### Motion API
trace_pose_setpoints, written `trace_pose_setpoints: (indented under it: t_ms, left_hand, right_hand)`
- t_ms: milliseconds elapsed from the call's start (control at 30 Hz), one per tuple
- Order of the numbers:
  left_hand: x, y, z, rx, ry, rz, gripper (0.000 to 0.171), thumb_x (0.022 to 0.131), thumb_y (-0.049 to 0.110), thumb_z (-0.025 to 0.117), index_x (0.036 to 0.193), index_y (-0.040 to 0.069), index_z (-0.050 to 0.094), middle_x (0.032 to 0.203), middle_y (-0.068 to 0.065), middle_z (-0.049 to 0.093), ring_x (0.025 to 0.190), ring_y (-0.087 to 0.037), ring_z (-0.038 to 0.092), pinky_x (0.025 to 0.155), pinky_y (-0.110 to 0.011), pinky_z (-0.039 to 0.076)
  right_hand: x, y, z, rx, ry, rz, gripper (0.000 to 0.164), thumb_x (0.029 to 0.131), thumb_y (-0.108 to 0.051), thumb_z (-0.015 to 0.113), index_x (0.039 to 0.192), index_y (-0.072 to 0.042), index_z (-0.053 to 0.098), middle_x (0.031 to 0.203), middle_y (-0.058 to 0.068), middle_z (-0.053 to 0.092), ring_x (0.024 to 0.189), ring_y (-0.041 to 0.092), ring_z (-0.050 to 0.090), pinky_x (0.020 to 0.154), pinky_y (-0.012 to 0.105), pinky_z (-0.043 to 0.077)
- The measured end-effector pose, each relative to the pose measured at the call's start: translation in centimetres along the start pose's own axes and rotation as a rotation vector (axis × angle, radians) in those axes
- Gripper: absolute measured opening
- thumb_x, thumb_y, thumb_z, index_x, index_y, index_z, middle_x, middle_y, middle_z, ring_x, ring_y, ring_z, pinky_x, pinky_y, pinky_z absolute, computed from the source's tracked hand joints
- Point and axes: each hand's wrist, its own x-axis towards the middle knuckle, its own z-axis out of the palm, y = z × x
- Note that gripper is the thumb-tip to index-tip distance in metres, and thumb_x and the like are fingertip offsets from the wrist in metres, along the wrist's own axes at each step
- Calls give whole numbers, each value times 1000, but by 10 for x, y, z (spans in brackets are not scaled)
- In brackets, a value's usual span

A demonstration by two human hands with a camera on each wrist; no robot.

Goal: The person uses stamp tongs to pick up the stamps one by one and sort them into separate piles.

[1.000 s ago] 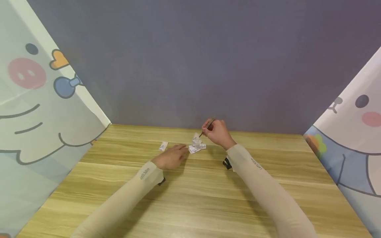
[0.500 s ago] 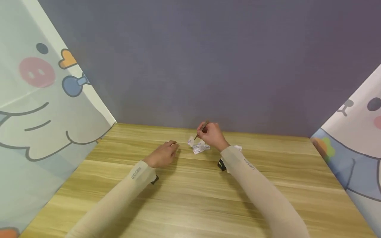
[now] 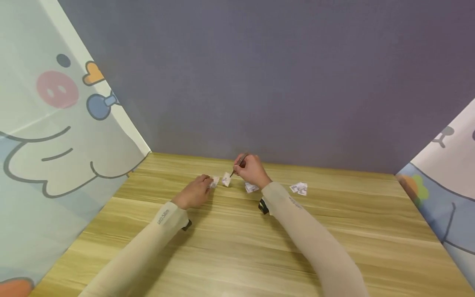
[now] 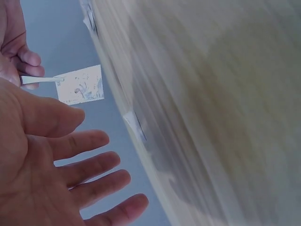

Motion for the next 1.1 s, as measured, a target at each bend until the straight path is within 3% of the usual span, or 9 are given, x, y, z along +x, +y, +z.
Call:
trace_pose_setpoints:
  t_ms: [300, 433, 600, 767, 1100]
  left_hand:
    - [-4, -12, 1, 15, 9, -5, 40, 100, 15, 42, 137, -2, 43, 138, -16, 41, 127, -33, 38, 103, -49, 35]
    - [-5, -14, 1, 6, 2, 59, 37, 101, 13, 43, 134, -3, 46, 134, -16, 43, 123, -34, 41, 101, -48, 37]
    - [-4, -13, 1, 4, -87, 130, 38, 102, 12, 42, 137, -3, 43, 139, -16, 39, 126, -34, 38, 102, -48, 36]
    - [-5, -11, 3, 19, -141, 117, 38, 103, 15, 38, 137, 1, 46, 143, -14, 36, 130, -34, 35, 104, -51, 33]
    - [-5, -8, 4, 43, -150, 89, 37, 103, 19, 40, 135, 5, 49, 141, -11, 39, 129, -31, 37, 102, -52, 35]
  right_hand:
    - [16, 2, 23, 73, -23, 49, 5, 90, -2, 63, 87, 2, 63, 77, 14, 66, 77, 37, 66, 70, 46, 56]
    - [20, 5, 32, 92, -20, 60, 5, 90, 0, 63, 86, 3, 62, 79, 17, 66, 75, 35, 67, 67, 45, 57]
    - [25, 15, 41, 86, -12, 72, 6, 89, 1, 62, 84, 1, 62, 79, 18, 66, 72, 33, 68, 64, 42, 57]
    - [28, 24, 49, 59, -52, 99, 5, 90, -3, 62, 85, -1, 62, 81, 15, 66, 72, 29, 68, 62, 36, 57]
    - [27, 20, 52, 38, -36, 153, 6, 91, -4, 61, 87, -1, 63, 82, 16, 65, 74, 32, 67, 64, 39, 57]
